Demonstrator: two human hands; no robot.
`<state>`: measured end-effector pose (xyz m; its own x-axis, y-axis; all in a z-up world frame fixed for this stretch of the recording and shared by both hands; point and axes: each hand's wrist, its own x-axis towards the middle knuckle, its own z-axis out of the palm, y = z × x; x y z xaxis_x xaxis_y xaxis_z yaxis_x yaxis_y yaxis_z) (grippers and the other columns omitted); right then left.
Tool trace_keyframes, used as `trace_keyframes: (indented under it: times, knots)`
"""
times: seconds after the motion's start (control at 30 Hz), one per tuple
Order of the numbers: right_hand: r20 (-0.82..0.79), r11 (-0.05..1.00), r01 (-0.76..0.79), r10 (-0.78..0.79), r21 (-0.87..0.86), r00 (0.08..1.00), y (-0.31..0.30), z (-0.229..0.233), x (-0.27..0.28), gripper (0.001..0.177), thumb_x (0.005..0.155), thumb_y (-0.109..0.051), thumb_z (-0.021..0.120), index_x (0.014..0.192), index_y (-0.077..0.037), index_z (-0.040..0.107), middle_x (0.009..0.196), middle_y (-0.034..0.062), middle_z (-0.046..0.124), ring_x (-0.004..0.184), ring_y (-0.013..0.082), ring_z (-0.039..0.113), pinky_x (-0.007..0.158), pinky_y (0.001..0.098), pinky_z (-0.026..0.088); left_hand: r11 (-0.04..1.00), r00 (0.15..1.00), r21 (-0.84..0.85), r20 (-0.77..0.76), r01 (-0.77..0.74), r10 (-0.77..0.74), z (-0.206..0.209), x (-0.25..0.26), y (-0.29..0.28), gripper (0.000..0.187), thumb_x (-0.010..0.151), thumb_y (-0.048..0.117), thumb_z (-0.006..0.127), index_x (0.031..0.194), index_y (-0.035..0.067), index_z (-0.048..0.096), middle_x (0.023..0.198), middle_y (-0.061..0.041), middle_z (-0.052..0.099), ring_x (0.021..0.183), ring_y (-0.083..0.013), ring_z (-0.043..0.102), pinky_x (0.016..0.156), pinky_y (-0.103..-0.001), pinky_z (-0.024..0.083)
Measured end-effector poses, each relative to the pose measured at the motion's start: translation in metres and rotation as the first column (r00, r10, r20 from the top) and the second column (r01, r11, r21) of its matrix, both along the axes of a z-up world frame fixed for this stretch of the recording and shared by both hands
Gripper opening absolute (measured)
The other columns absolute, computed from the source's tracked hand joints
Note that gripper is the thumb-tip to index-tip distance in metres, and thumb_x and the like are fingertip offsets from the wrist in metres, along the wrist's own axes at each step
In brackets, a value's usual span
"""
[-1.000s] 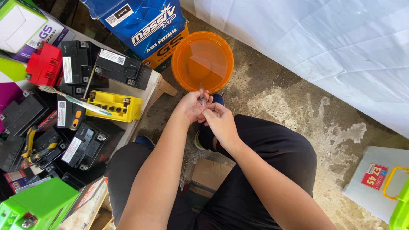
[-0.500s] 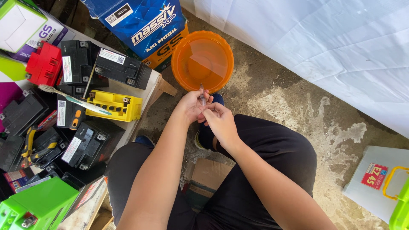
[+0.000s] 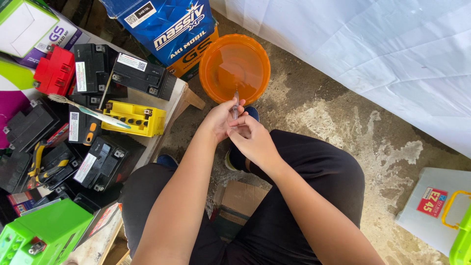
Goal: Filling a motorcycle battery with electrolyte using a syringe
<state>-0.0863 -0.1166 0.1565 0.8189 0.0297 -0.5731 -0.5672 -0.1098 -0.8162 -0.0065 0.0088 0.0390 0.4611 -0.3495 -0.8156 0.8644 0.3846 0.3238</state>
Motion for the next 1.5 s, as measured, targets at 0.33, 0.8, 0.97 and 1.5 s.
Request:
trace_keyframes:
  times: [0.33, 0.8, 0.97, 1.5]
  knots:
    - [0.147, 0.886, -0.363, 0.415, -0.287, 0.898, -0.006, 0.048, -0.018, 0.032, 0.088, -0.029, 0.069, 0.115, -0.017, 0.058, 0.107, 0.0084, 0.080, 0.093, 0.0262, 0.077, 0.084, 0.0393, 0.061, 0.976, 0.967, 0.216, 0.242, 0.020, -0.074, 0.086, -0.022, 0.011, 0.041, 0.091, 0.031, 0.060, 0.126, 0.015, 0.071, 0.091, -0.003, 0.076, 0.084, -0.0184, 0.075, 0.064, -0.030, 0.055]
    - [0.452, 0.635, -0.203, 0.705, -0.745, 0.546, 0.032, 0.111, -0.062, 0.102, 0.063, -0.022, 0.095, 0.145, -0.011, 0.037, 0.125, 0.0167, 0.051, 0.119, 0.0483, 0.057, 0.097, 0.0502, 0.055, 0.854, 0.707, 0.480, 0.675, -0.202, -0.212, 0.226, -0.115, 0.057, 0.039, 0.092, 0.019, 0.069, 0.128, 0.004, 0.070, 0.101, -0.017, 0.071, 0.091, -0.0213, 0.075, 0.078, -0.036, 0.068]
    - [0.509, 0.622, -0.181, 0.748, -0.762, 0.425, 0.058, 0.126, -0.075, 0.103, 0.065, -0.021, 0.095, 0.150, -0.010, 0.038, 0.126, 0.0173, 0.054, 0.121, 0.0461, 0.058, 0.097, 0.0503, 0.054, 0.812, 0.667, 0.494, 0.722, -0.311, -0.184, 0.246, -0.146, 0.082, 0.041, 0.088, 0.013, 0.071, 0.129, 0.006, 0.069, 0.100, -0.015, 0.072, 0.086, -0.0193, 0.077, 0.076, -0.033, 0.068]
    - [0.592, 0.634, -0.655, 0.732, -0.412, 0.336, 0.142, 0.203, -0.100, 0.075, 0.081, -0.023, 0.086, 0.146, -0.009, 0.051, 0.146, 0.0088, 0.058, 0.136, 0.0206, 0.058, 0.111, 0.0343, 0.044, 0.654, 0.433, 0.382, 0.897, -0.653, -0.092, 0.288, -0.259, 0.195, 0.054, 0.101, 0.012, 0.060, 0.151, 0.005, 0.039, 0.120, -0.010, 0.060, 0.113, -0.0152, 0.062, 0.102, -0.027, 0.051]
